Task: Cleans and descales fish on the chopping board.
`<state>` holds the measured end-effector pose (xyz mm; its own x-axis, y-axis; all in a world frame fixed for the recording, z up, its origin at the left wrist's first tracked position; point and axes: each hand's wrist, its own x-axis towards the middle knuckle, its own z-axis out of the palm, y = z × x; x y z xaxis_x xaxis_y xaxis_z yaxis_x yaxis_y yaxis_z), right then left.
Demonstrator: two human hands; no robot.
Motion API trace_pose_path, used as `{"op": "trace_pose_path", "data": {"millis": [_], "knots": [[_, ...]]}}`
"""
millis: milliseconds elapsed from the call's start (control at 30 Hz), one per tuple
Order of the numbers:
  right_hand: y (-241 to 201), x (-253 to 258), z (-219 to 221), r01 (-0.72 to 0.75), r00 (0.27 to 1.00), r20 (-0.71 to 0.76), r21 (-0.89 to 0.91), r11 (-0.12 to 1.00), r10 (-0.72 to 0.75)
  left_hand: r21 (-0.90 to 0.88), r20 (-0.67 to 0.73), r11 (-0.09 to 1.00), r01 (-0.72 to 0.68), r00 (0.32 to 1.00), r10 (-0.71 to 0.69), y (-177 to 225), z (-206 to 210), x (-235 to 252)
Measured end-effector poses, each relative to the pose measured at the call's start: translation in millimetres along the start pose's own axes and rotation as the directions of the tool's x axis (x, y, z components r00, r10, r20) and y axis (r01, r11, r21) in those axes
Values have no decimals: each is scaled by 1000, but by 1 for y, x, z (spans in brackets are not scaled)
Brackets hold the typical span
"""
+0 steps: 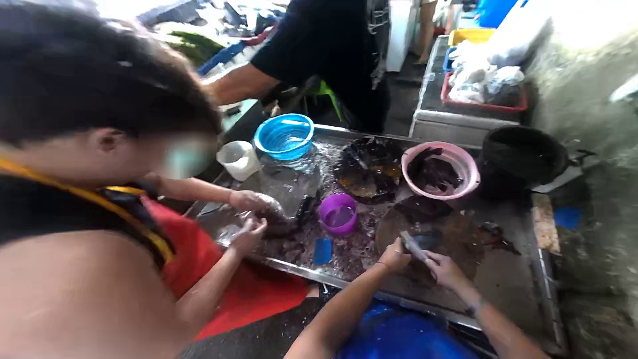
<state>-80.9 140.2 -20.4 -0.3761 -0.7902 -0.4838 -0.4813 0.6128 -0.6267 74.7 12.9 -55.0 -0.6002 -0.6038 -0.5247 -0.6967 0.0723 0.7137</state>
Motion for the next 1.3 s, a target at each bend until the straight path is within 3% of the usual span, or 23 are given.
{"op": "trace_pose_path", "data": {"millis": [100, 167, 267, 333, 433, 500, 567, 633, 733, 833, 967, 1067, 1167, 1233, 1300], "knots": [[16, 13, -20, -132, 989, -68, 13, 991, 133, -31, 10, 1000, -6, 1000, 6, 1, 4, 6], [10, -1, 6, -111, 984, -137, 37, 993, 115, 29, 5, 1000, -7, 1000, 7, 8, 7, 7], [7, -9, -7, -119, 992, -20, 112, 987, 122, 77, -15, 997, -18, 1000, 19, 5, 5, 8], [19, 2, -16, -165, 984, -48, 79, 983, 169, 78, -8, 997, -27, 1000, 28, 3, 4, 8], [-4, -14, 4, -100, 992, -68, 73, 992, 105, 111, -37, 993, -48, 998, 52, 9, 8, 8], [-2, -18, -12, -110, 994, -8, 80, 991, 111, 91, -49, 994, -67, 996, 71, 0, 13, 7], [12, -3, -27, -169, 985, -40, 48, 984, 171, 61, -51, 993, -104, 993, 107, 0, 17, 11], [-1, -10, -12, -158, 984, -74, 40, 987, 161, 71, -46, 990, -122, 991, 126, 4, 22, 13], [-3, -17, -24, -160, 987, 7, 95, 983, 160, 24, -65, 992, -124, 990, 125, -3, 21, 12], [24, 7, -23, -162, 981, -99, 56, 985, 167, 19, -43, 995, -96, 994, 97, 2, 16, 17], [8, 0, -21, -112, 993, -19, 119, 987, 115, 14, -19, 998, -59, 998, 59, -2, 9, 22], [28, 16, -16, -104, 983, -146, 58, 993, 111, -4, 39, 998, -57, 998, 57, -2, 9, 31], [10, 2, -5, -42, 997, -54, 109, 993, 48, 2, 72, 999, -52, 996, 52, -3, 4, 36], [32, 11, -19, -82, 995, -36, 134, 988, 88, -55, 98, 998, -22, 995, 27, -12, 2, 31], [46, 14, -11, -94, 984, -147, 59, 994, 102, -235, 108, 971, 44, 994, -19, -6, 6, 31]]}}
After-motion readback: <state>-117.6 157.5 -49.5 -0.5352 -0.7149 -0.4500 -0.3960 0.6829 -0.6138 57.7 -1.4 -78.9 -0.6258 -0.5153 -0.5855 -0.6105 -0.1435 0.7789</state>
